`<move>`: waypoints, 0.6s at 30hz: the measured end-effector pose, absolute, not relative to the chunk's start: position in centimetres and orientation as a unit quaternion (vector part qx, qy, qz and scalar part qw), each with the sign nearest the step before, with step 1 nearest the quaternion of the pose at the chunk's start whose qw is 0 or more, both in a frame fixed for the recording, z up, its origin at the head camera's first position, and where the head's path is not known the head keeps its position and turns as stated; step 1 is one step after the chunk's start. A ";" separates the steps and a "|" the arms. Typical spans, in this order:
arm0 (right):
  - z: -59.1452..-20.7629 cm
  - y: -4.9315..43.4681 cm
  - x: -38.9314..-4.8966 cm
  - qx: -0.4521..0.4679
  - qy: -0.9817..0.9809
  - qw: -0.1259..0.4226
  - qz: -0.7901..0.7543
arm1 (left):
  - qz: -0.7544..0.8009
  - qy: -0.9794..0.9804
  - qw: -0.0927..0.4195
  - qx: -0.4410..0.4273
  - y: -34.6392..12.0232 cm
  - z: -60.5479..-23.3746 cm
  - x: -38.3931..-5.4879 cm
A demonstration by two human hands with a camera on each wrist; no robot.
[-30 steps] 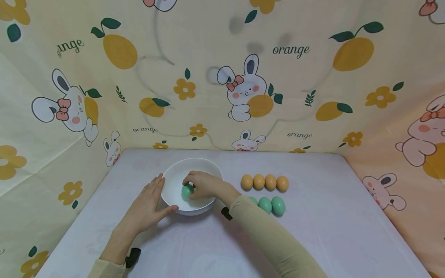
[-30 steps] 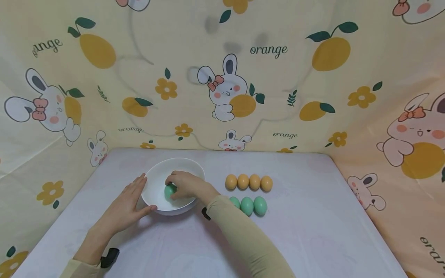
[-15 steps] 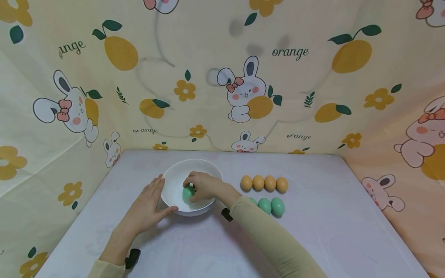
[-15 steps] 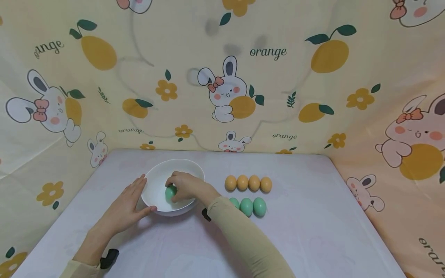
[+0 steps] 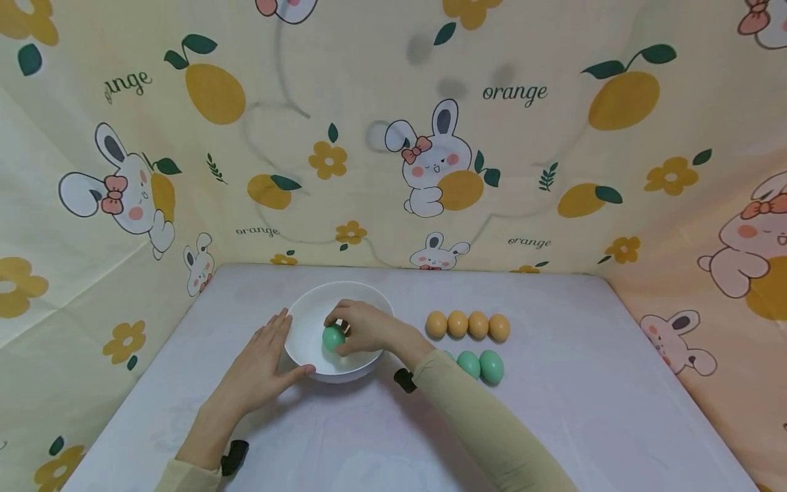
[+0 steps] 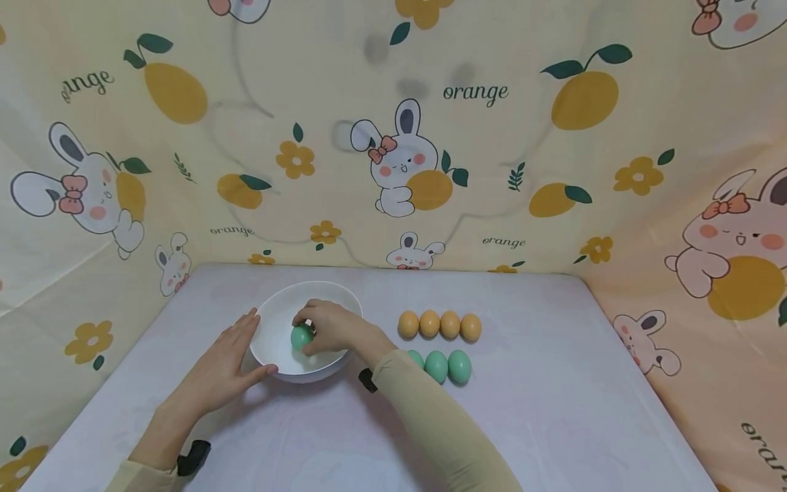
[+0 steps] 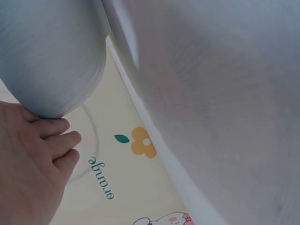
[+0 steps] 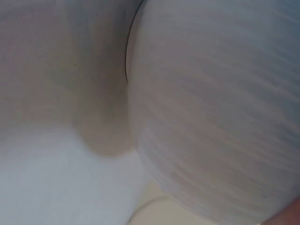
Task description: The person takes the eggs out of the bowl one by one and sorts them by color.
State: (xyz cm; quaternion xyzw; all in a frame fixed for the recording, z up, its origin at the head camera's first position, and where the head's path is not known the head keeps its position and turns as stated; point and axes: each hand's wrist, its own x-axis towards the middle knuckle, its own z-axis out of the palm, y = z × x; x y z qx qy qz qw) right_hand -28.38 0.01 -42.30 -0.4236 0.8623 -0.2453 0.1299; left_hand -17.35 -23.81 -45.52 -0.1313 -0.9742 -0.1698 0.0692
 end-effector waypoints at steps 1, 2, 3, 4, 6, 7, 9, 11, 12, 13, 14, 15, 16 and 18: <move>-42.2 0.1 -28.3 -0.423 0.861 0.128 -0.250 | -0.170 -0.974 0.069 -0.130 -23.8 -45.5 -17.4; -42.1 0.3 -28.2 -0.422 0.861 0.127 -0.254 | -0.169 -0.974 0.068 -0.130 -23.8 -45.5 -17.3; -42.0 0.4 -28.2 -0.422 0.860 0.125 -0.258 | -0.169 -0.975 0.067 -0.130 -23.8 -45.5 -17.3; -41.9 0.5 -28.2 -0.421 0.860 0.123 -0.260 | -0.169 -0.975 0.067 -0.130 -23.8 -45.4 -17.3; -41.8 0.8 -28.0 -0.420 0.859 0.121 -0.267 | -0.168 -0.975 0.066 -0.130 -23.7 -45.4 -17.3; -41.7 1.0 -28.0 -0.418 0.858 0.120 -0.272 | -0.168 -0.975 0.066 -0.130 -23.7 -45.4 -17.3; -41.6 1.3 -27.9 -0.416 0.857 0.118 -0.281 | -0.167 -0.975 0.067 -0.131 -23.7 -45.4 -17.3; -41.6 1.7 -27.8 -0.415 0.853 0.116 -0.294 | -0.165 -0.975 0.067 -0.132 -23.7 -45.4 -17.3; -41.5 1.9 -27.8 -0.415 0.851 0.114 -0.301 | -0.165 -0.975 0.067 -0.132 -23.7 -45.4 -17.3; -41.5 2.1 -27.7 -0.415 0.849 0.112 -0.308 | -0.165 -0.975 0.066 -0.132 -23.7 -45.4 -17.3; -41.5 2.3 -27.7 -0.415 0.847 0.110 -0.313 | -0.165 -0.975 0.066 -0.131 -23.7 -45.4 -17.3; -41.4 2.5 -27.7 -0.414 0.846 0.107 -0.318 | -0.164 -0.976 0.064 -0.129 -23.7 -45.4 -17.3; -41.4 2.7 -27.6 -0.415 0.844 0.104 -0.324 | -0.163 -0.976 0.063 -0.128 -23.7 -45.4 -17.3; -41.4 3.1 -27.6 -0.415 0.841 0.097 -0.334 | -0.163 -0.977 0.061 -0.126 -23.7 -45.4 -17.4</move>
